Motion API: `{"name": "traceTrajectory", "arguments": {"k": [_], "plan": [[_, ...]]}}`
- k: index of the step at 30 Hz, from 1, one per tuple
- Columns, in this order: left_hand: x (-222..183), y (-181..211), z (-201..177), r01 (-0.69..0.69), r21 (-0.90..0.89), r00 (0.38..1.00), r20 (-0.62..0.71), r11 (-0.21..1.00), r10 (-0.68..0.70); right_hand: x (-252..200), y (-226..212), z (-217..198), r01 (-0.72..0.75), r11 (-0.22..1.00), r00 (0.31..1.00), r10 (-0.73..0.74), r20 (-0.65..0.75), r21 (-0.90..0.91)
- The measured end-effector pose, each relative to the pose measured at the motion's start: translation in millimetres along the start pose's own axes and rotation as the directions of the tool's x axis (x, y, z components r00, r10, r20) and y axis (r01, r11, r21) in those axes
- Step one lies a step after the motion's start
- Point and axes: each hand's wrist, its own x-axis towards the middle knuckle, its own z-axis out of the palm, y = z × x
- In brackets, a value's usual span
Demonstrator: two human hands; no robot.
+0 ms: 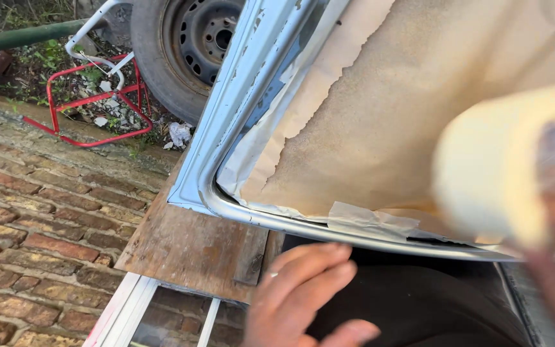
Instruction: Applying masking paper and tape to the edge of a silver car part, likely a door or hood, for preparation before painting.
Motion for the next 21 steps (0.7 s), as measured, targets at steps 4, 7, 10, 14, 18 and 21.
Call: {"name": "traceTrajectory", "arguments": {"k": [4,7,10,14,18,21], "plan": [[2,5,13,0.006,-0.059,0.997,0.072,0.998,-0.002,6,-99,39,0.453,0.877,0.89,-0.434,0.137,-0.161],[-1,17,12,0.105,-0.067,0.992,-0.066,0.992,-0.109,15,-126,41,0.471,0.882,0.858,-0.464,0.221,0.023],[-11,10,8,-0.025,-0.041,0.998,-0.053,0.999,0.022,19,-127,40,0.538,0.843,0.794,-0.498,0.349,-0.022],[-21,18,8,0.035,-0.047,0.978,-0.202,0.998,-0.044,13,-131,52,0.507,0.861,0.798,-0.451,0.401,-0.04],[-29,18,10,0.103,-0.01,0.967,-0.232,0.995,-0.102,8,-135,61,0.44,0.895,0.816,-0.433,0.384,0.075],[-36,18,17,0.123,-0.012,0.942,-0.312,0.992,-0.121,5,-139,64,0.426,0.901,0.808,-0.422,0.411,0.088]]}}
